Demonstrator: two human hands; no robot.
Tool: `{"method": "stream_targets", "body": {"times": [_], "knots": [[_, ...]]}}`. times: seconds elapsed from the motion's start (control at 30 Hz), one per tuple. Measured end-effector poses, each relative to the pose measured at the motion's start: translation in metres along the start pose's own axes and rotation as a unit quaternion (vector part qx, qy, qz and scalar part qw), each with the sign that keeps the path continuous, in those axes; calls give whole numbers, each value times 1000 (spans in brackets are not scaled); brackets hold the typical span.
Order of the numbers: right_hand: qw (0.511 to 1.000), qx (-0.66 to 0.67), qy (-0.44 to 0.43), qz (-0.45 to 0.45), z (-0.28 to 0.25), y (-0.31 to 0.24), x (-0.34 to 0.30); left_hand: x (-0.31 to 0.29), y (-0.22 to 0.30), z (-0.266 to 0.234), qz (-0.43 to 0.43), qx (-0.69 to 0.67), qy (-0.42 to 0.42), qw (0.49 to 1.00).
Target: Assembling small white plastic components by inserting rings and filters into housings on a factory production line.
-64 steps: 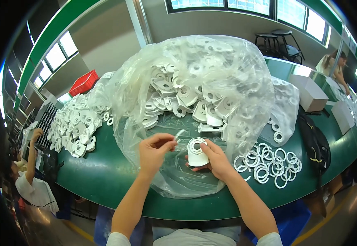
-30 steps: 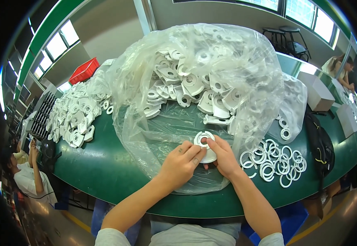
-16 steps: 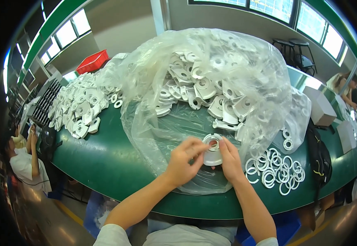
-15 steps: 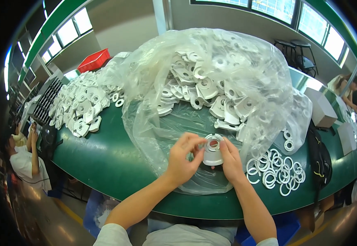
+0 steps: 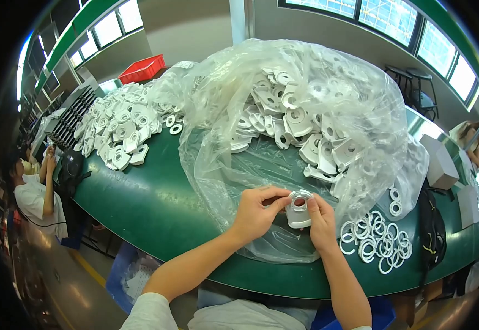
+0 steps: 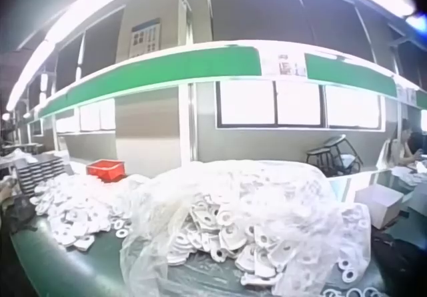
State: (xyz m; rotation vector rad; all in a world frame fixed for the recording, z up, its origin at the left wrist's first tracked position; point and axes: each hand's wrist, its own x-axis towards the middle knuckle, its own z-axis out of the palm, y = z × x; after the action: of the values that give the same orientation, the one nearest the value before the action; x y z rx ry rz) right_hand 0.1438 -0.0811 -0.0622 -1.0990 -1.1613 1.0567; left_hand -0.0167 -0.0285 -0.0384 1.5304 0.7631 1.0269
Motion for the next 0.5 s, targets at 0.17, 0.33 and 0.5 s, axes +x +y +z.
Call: {"method": "stream_targets", "body": {"times": [0.17, 0.33, 0.5], "knots": [[1000, 1, 7, -6, 4, -5, -2, -2, 0, 3, -11, 21, 13, 1000], [996, -74, 12, -44, 2, -9, -2, 3, 5, 4, 84, 22, 6, 996], [992, -111, -12, -57, 5, -13, -4, 4, 8, -3, 111, 96, -42, 988]]}}
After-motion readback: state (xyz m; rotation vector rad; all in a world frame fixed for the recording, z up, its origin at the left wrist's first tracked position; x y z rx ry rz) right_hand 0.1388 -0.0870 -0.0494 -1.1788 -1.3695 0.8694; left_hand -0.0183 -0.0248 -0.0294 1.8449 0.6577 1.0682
